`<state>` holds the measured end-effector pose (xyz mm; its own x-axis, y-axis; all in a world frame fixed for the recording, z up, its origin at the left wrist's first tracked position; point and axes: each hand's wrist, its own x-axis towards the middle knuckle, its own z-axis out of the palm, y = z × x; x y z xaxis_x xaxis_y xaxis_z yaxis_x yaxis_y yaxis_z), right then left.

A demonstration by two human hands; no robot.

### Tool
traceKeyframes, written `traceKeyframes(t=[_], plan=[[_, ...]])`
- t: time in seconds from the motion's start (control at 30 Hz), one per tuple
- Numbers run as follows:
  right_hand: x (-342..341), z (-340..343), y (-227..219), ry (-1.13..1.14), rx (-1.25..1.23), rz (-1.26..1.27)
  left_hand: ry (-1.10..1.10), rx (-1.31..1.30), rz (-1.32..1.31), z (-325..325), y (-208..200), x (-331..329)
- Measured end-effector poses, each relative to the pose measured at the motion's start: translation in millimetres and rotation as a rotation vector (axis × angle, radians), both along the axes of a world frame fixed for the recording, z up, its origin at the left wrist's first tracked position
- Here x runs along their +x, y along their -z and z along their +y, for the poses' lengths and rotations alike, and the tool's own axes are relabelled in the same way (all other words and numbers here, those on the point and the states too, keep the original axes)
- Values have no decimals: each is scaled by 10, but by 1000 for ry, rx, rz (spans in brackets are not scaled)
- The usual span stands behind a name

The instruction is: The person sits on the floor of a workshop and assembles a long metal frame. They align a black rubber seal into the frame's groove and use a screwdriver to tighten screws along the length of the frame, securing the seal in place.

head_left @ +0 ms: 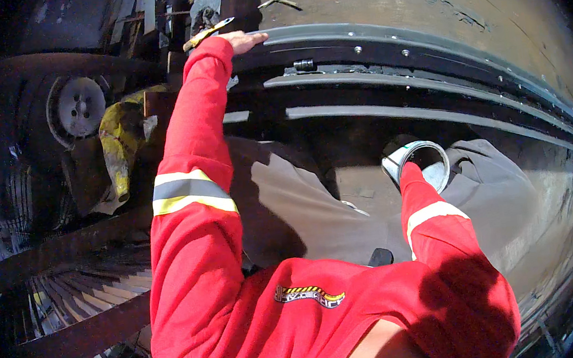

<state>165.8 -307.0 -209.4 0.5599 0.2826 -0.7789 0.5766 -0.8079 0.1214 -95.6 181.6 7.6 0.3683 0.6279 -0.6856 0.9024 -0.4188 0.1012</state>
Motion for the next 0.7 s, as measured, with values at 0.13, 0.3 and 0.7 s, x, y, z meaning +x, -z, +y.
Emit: traceKeyframes(t=[0.13, 0.3, 0.7], plan=[[26, -45, 4, 15, -17, -7, 14, -49, 16, -77, -59, 192], [-36, 88, 15, -91, -9, -7, 40, -84, -23, 158, 339, -104], [416, 859, -110, -447, 21, -100, -96, -63, -472, -836, 283, 1683]])
